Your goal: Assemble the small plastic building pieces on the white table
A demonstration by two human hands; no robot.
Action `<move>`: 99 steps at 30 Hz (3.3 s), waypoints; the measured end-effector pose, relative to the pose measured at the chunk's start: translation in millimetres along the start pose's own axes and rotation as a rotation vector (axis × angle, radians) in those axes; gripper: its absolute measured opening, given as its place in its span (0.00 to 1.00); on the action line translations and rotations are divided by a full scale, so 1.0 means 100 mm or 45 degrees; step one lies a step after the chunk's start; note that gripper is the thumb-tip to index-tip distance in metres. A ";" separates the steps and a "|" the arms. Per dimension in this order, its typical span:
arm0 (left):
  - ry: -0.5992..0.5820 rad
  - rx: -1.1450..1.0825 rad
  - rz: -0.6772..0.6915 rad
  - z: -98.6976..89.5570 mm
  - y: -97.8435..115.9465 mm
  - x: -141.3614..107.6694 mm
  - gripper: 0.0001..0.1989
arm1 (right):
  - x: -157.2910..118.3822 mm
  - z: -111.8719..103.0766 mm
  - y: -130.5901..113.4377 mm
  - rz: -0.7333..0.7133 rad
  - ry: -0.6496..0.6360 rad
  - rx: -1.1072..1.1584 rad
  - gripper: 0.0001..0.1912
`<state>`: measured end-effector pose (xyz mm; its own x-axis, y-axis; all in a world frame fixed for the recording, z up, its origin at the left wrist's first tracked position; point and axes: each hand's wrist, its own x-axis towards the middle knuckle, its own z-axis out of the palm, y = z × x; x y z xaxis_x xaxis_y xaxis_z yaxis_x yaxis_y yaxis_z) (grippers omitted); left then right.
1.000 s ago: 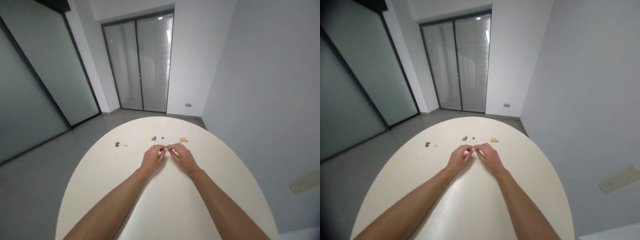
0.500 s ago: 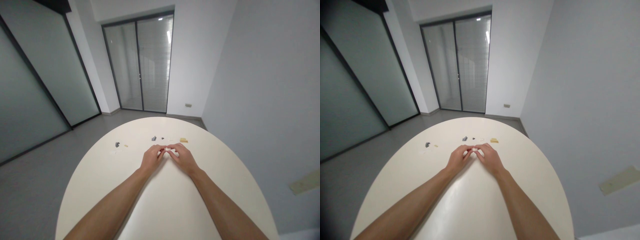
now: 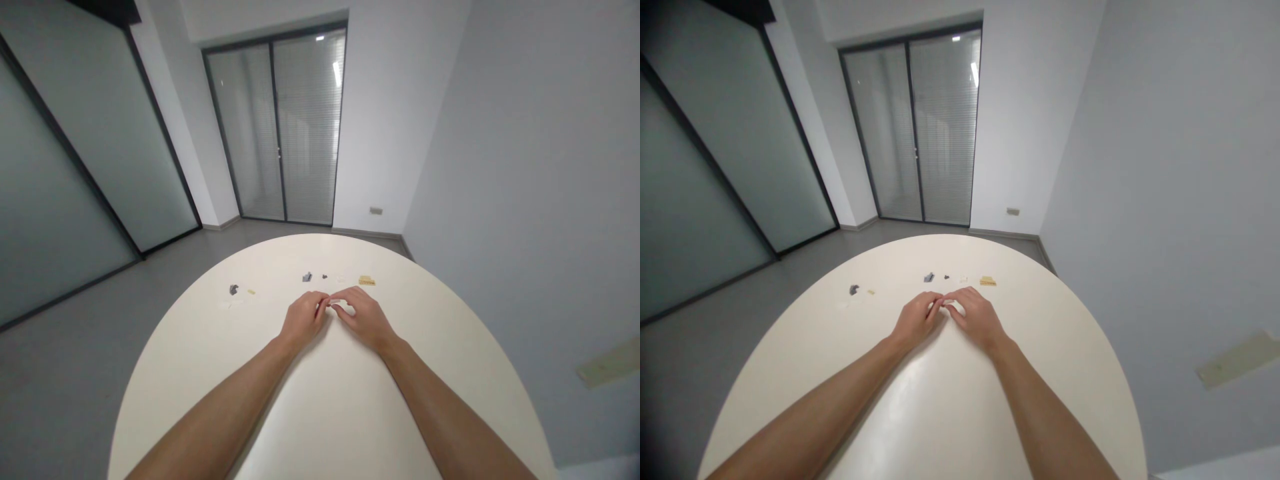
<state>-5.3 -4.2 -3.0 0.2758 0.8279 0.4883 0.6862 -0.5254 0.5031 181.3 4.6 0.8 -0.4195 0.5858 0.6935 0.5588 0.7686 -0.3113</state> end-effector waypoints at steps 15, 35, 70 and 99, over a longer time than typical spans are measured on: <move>0.082 -0.055 0.053 0.01 -0.03 -0.02 0.14 | -0.01 0.00 0.04 0.006 0.059 -0.057 0.07; 0.008 0.003 -0.086 -0.03 0.03 0.00 0.14 | 0.00 0.01 0.03 0.035 0.032 -0.013 0.08; 0.125 -0.057 0.041 0.01 -0.07 -0.01 0.11 | -0.02 0.00 0.03 0.137 0.069 -0.097 0.11; 0.064 0.006 0.001 -0.03 0.00 -0.01 0.12 | 0.02 -0.05 -0.01 0.017 0.047 -0.074 0.09</move>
<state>-8.0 -5.9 -1.6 0.2422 0.8168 0.5236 0.6894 -0.5246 0.4995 183.7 3.7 5.7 -0.3858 0.5850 0.7133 0.6051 0.7441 -0.2830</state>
